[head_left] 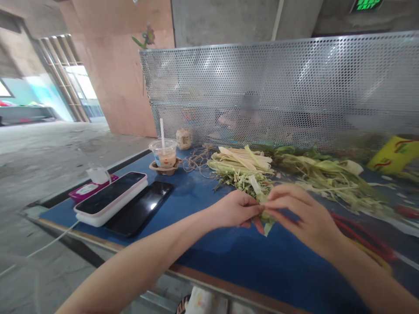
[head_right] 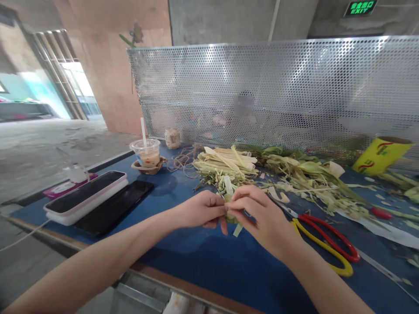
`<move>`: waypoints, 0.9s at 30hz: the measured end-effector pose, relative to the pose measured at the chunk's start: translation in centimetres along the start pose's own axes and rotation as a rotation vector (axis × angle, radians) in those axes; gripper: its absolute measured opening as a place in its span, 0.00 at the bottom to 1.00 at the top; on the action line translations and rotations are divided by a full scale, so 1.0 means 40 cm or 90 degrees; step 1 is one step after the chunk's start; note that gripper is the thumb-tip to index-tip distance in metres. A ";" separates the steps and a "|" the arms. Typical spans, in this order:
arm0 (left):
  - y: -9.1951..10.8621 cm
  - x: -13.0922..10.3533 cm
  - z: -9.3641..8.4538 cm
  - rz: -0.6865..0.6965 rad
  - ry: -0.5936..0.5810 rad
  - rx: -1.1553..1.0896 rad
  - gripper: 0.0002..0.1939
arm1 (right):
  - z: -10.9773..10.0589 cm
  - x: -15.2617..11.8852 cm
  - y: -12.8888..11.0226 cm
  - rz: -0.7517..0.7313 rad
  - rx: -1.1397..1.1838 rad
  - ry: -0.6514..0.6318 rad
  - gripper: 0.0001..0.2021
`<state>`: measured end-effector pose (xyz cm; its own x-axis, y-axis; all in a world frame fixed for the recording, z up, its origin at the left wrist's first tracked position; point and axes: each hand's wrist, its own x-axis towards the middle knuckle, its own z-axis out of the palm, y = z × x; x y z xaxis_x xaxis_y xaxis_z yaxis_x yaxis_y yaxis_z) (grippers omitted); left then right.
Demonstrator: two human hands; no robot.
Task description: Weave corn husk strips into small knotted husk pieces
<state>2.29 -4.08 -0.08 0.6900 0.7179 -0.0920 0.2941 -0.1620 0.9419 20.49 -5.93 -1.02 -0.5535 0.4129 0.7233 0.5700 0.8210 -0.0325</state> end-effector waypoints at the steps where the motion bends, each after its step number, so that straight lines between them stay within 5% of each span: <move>1: 0.000 0.001 0.000 -0.009 -0.002 -0.015 0.15 | 0.002 -0.001 -0.002 -0.007 0.003 -0.027 0.05; 4: -0.005 0.007 -0.002 -0.019 0.015 -0.053 0.14 | -0.003 -0.002 -0.007 -0.045 -0.047 -0.036 0.07; 8: -0.006 0.015 -0.008 -0.015 0.076 -0.152 0.14 | -0.021 -0.009 -0.011 -0.015 -0.076 0.135 0.05; 13: 0.005 0.011 -0.014 -0.009 0.098 -0.293 0.12 | -0.010 -0.020 -0.008 0.090 -0.074 0.007 0.09; 18: 0.001 0.006 -0.013 0.016 0.043 -0.294 0.12 | -0.004 -0.011 -0.008 0.242 -0.025 0.127 0.03; 27: -0.005 0.010 -0.004 -0.014 0.021 -0.195 0.12 | -0.010 0.001 0.014 0.151 0.061 -0.025 0.05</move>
<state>2.37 -3.65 -0.27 0.6619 0.7418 -0.1076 0.0926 0.0615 0.9938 21.04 -5.62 -0.73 -0.4349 0.6124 0.6602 0.6283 0.7315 -0.2647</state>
